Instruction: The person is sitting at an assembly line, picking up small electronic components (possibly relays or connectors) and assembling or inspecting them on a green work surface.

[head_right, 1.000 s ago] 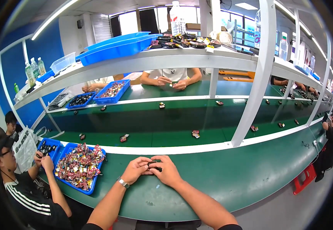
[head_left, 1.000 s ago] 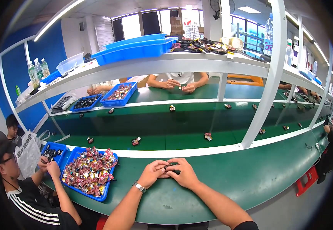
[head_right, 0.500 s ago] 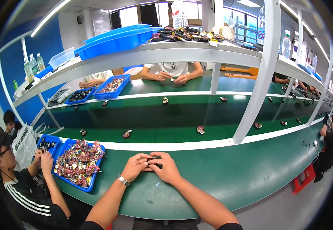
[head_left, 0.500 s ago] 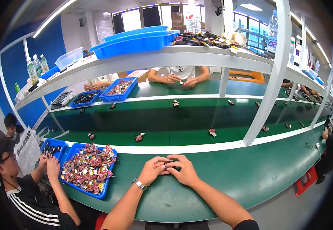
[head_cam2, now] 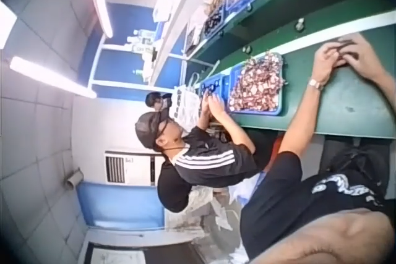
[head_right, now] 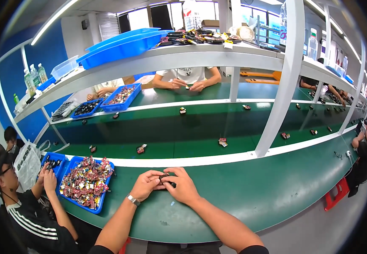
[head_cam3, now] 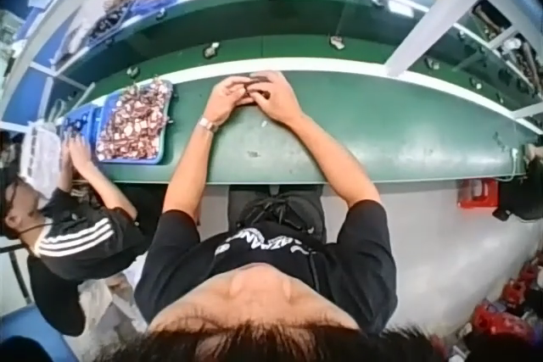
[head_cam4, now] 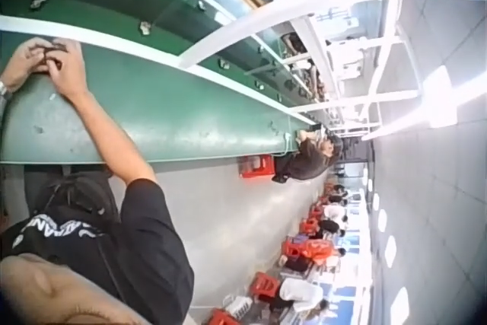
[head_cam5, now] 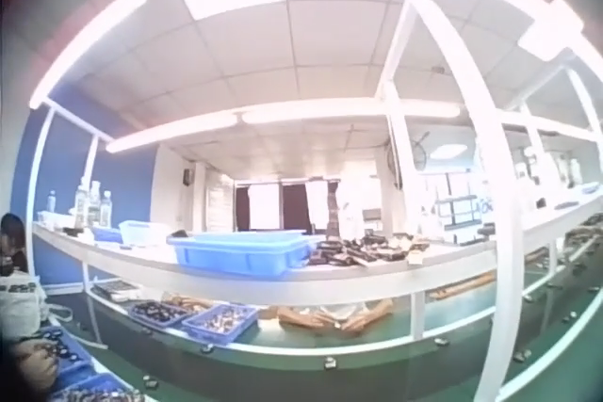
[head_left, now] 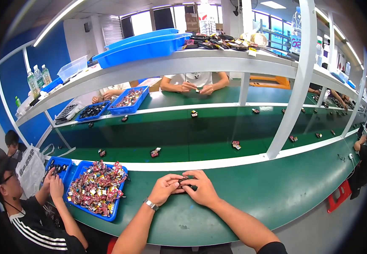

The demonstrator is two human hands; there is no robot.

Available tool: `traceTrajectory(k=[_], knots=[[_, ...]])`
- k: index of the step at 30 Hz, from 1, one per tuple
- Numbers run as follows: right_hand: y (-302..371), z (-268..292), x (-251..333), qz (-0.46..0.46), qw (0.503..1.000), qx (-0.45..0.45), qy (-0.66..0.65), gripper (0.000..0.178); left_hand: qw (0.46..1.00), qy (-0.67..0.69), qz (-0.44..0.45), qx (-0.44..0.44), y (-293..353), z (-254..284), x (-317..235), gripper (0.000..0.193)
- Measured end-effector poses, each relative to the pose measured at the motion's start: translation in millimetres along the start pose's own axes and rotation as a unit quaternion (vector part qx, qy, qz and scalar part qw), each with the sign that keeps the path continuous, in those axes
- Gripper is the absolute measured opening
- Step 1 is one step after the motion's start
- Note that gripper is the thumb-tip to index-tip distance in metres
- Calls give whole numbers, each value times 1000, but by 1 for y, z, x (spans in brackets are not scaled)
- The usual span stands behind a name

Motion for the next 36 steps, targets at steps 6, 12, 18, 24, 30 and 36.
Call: traceTrajectory(k=[6,12,18,24,30,36], knots=[[1,-7,-4,-33,999,-14,-30,16,1000,-11,1,-21,1,-2,-1,24],[-6,-10,8,-6,1000,-11,-13,21,998,-23,-28,-44,1,0,-2,23],[-5,-3,11,4,1000,3,12,21,999,5,-29,-35,0,-1,-1,22],[-5,0,8,15,1000,-12,12,16,999,-7,-14,-39,1,-1,-2,24],[-8,1,9,16,998,-63,18,14,999,8,-14,-36,0,-3,-3,25],[-8,-1,11,51,994,-72,58,15,999,-2,-3,-49,0,-5,-3,26]])
Point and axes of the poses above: each hand's wrist, its own y-axis away from the middle knuckle, its own z-axis out of the back of the hand, x = y × z, the point moved 4 cm from there along -y, towards the middle knuckle, and after that the axes turned 11 degrees about z, right-handed, at the moved point
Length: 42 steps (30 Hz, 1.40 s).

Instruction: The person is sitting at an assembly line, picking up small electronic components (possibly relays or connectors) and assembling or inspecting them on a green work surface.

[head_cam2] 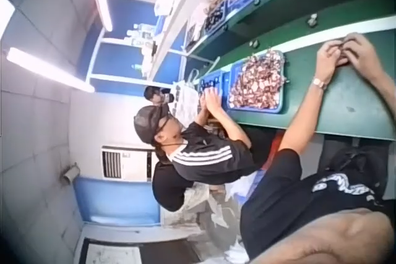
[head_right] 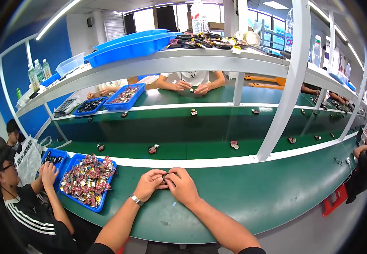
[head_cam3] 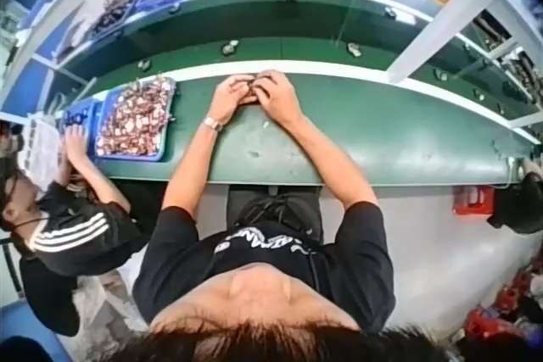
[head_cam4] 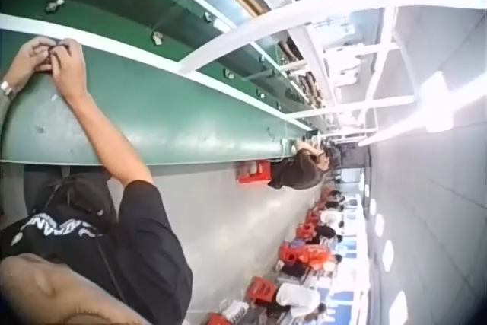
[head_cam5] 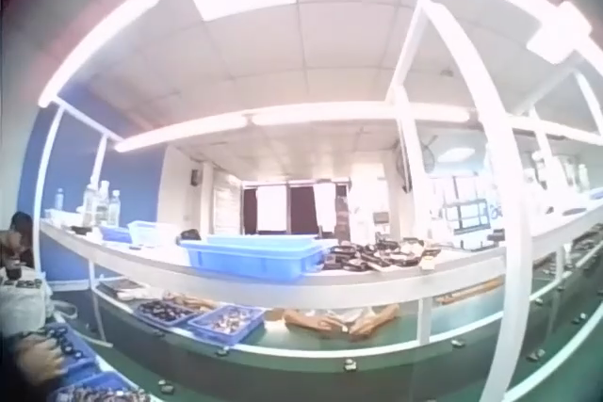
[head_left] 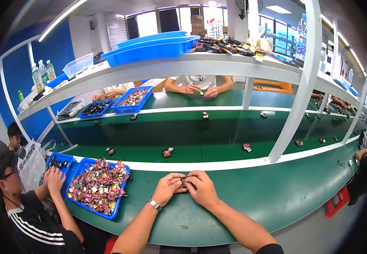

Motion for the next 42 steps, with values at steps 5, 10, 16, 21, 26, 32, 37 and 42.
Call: traceTrajectory(k=[5,10,16,21,26,32,37,42], knots=[[1,-1,5,9,1000,10,19,18,1000,10,-5,7,-1,3,3,26],[3,-4,5,19,996,16,86,12,1000,2,6,-6,0,1,4,25],[3,-7,9,60,990,4,126,13,1000,-5,5,-9,0,0,5,24],[4,-8,5,60,987,-1,148,12,1000,-13,3,-14,-2,-2,4,24],[2,-12,5,58,988,16,142,14,1000,-16,-9,-22,-6,3,7,25],[11,-14,3,30,991,57,113,26,998,-27,-40,-26,-9,7,13,27],[21,-5,-5,23,995,25,96,30,997,16,-69,-41,-1,2,9,27],[39,61,-25,-77,990,-34,112,23,981,-61,-100,-157,28,29,22,20]])
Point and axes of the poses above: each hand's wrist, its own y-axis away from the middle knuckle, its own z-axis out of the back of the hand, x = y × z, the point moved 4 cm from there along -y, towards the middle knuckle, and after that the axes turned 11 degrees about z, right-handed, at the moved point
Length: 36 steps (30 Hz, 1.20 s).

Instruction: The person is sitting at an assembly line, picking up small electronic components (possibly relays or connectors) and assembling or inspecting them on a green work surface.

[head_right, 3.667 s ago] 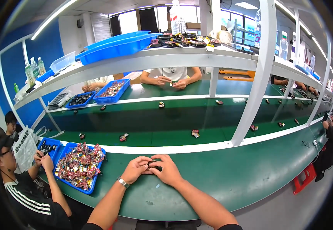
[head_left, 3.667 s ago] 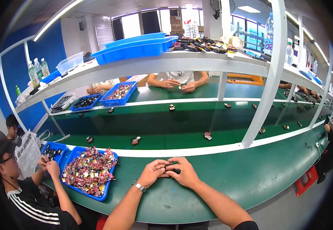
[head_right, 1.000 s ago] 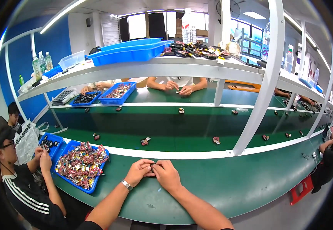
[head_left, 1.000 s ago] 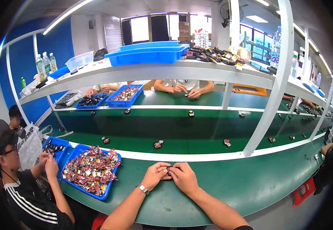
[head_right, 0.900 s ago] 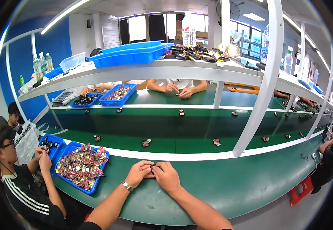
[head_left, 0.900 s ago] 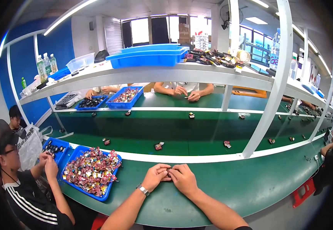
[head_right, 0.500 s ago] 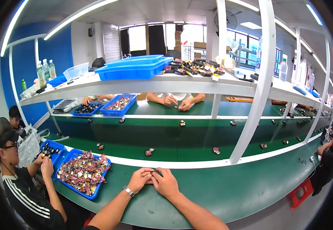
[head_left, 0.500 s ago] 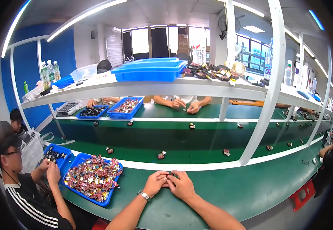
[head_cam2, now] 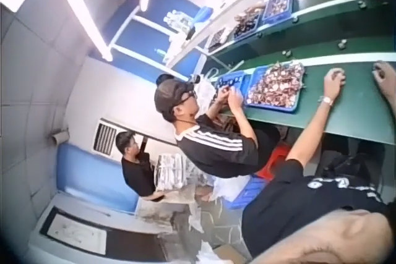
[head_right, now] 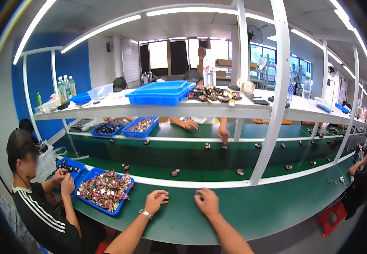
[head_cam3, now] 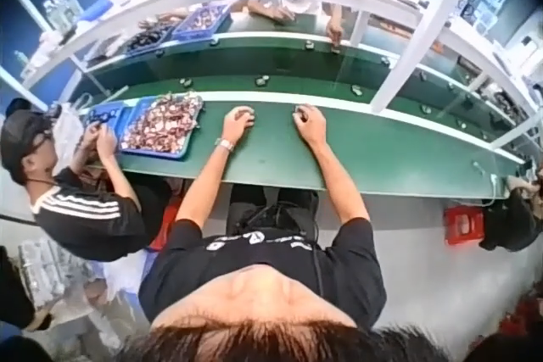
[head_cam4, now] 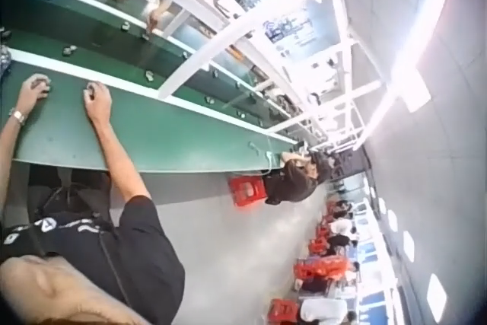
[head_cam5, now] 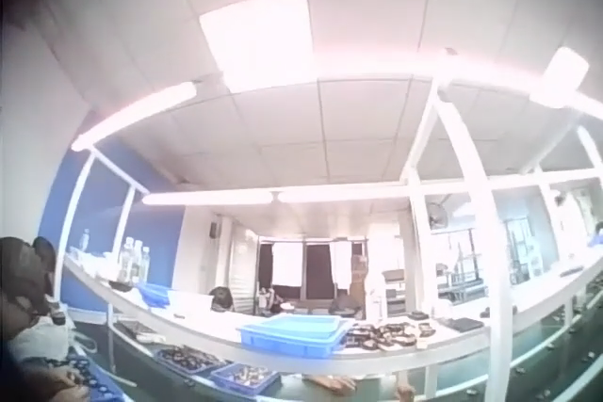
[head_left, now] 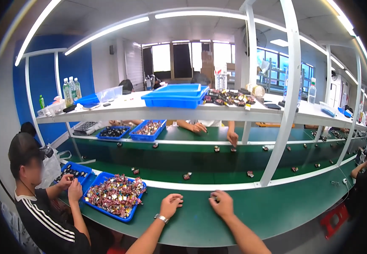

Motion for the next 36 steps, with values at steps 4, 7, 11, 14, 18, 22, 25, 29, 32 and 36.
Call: traceTrajectory(k=[4,7,11,14,18,22,25,29,32,36], knots=[[29,81,-29,-50,998,-8,47,24,991,-107,-31,-68,64,59,-7,14],[44,125,-53,-75,993,-27,93,28,984,-119,-71,-108,104,101,-9,27],[29,142,-69,-145,986,-28,80,34,970,-167,-89,-154,143,129,-21,44],[2,110,-82,-132,988,-9,85,37,971,-148,-94,-165,145,133,-16,45],[-41,40,-95,-72,996,16,42,41,950,-220,-121,-185,141,121,-11,45],[-85,-25,-85,-67,993,50,84,44,930,-260,-165,-199,153,115,-21,41],[-96,-49,-106,-95,987,62,113,39,932,-234,-178,-212,150,120,-16,40],[-94,-71,-99,-72,964,96,239,42,944,-199,-160,-207,149,125,-16,41],[-104,-100,-44,-18,963,106,248,49,934,-254,-158,-197,152,122,-21,41],[-97,-138,-38,-182,958,164,148,56,933,-286,-144,-165,151,114,-18,41]])
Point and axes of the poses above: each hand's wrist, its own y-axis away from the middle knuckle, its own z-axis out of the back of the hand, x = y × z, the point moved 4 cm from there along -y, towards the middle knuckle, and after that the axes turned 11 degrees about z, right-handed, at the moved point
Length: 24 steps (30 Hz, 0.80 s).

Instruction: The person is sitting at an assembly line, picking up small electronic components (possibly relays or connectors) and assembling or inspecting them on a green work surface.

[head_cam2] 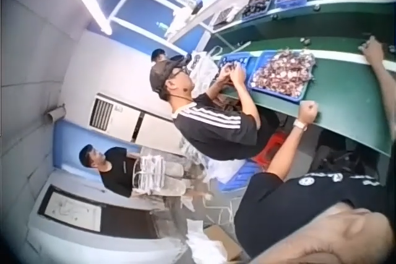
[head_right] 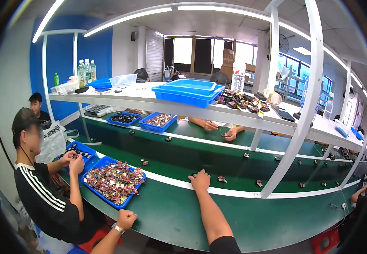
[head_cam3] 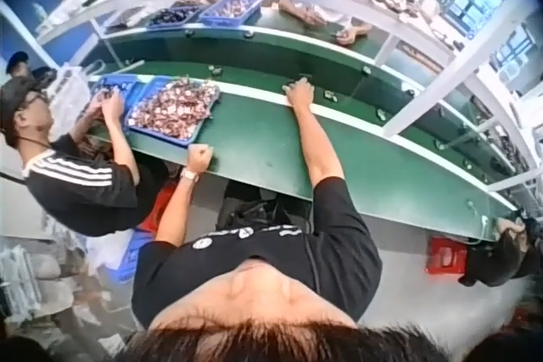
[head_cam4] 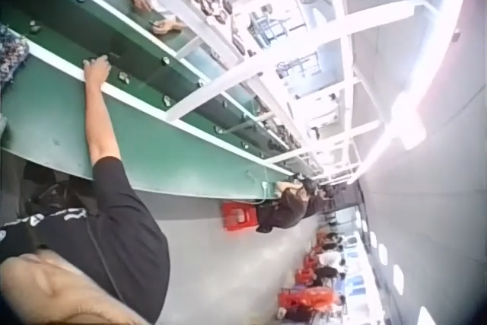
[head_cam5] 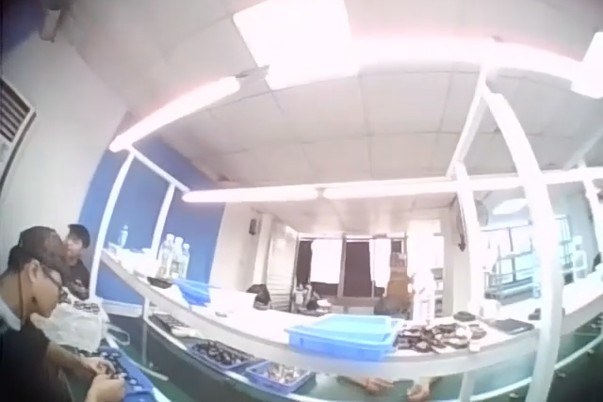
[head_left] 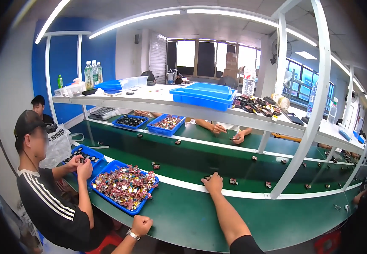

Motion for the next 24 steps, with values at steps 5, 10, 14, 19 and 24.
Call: traceTrajectory(k=[5,10,14,19,24], knots=[[1,-1,-29,30,988,-85,-127,57,996,-74,-40,33,0,-10,-21,39],[38,37,-41,118,969,-74,-202,59,823,-408,-363,154,-39,-65,-116,23],[85,72,-25,115,964,-51,-235,59,693,-374,-606,111,-46,-109,-201,16],[104,67,-34,174,952,-69,-243,62,624,-346,-692,103,-44,-142,-225,14],[102,69,-36,140,952,-56,-267,61,603,-338,-717,90,-33,-145,-246,14]])
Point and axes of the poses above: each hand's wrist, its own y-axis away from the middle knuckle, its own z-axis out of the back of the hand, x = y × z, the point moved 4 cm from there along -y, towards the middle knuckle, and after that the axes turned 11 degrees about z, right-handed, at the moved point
